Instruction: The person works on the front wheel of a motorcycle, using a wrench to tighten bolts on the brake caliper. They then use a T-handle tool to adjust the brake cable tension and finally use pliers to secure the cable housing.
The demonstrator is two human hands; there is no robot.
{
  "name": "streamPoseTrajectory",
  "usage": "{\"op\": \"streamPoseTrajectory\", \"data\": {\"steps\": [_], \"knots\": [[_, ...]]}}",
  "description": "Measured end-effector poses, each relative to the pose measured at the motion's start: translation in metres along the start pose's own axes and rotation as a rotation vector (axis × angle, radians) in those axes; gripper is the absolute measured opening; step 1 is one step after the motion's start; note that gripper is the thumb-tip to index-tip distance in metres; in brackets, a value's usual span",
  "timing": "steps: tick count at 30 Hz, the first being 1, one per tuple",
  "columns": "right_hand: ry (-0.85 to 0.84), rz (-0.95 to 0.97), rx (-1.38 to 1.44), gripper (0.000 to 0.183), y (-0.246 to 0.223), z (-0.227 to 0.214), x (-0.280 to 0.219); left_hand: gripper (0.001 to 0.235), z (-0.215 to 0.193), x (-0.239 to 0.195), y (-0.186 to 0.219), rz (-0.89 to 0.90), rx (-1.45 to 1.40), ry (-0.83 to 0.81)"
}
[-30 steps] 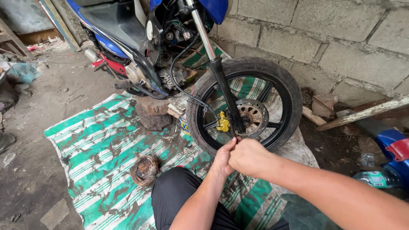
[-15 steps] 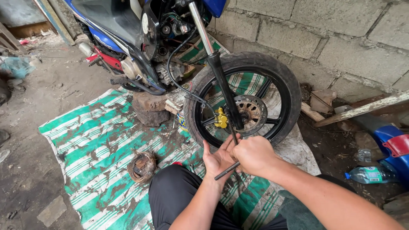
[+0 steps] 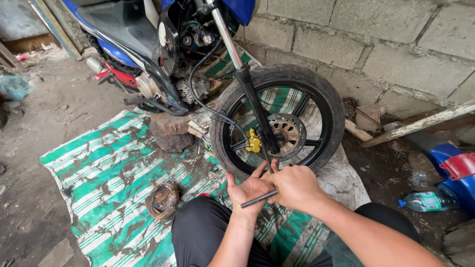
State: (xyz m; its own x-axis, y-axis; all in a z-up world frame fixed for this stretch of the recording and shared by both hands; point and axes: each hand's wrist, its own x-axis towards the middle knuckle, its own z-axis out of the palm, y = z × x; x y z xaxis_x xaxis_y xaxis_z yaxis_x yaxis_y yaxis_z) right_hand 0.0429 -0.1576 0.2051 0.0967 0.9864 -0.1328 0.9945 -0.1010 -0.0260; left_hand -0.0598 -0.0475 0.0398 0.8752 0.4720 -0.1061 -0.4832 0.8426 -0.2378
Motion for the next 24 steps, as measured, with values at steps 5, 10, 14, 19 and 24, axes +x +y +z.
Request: {"op": "streamPoseTrajectory", "data": {"steps": [5, 10, 14, 19, 24], "knots": [[-0.004, 0.035, -0.017, 0.026, -0.002, 0.006, 0.003, 0.143, 0.008, -0.016, -0.024, 0.045, -0.153, -0.086], [-0.031, 0.072, -0.041, 0.031, -0.003, 0.008, 0.003, 0.143, 0.011, -0.022, -0.030, 0.073, -0.207, -0.123], [0.016, 0.068, -0.031, 0.015, -0.004, 0.010, 0.000, 0.136, 0.010, -0.021, -0.027, 0.062, -0.202, -0.144], [0.071, 0.129, 0.029, 0.032, 0.003, 0.029, 0.000, 0.130, 0.023, -0.024, -0.024, 0.078, -0.114, -0.068], [0.045, 0.156, 0.063, 0.029, 0.001, 0.022, -0.003, 0.115, 0.019, -0.018, -0.021, 0.067, -0.115, -0.075]]}}
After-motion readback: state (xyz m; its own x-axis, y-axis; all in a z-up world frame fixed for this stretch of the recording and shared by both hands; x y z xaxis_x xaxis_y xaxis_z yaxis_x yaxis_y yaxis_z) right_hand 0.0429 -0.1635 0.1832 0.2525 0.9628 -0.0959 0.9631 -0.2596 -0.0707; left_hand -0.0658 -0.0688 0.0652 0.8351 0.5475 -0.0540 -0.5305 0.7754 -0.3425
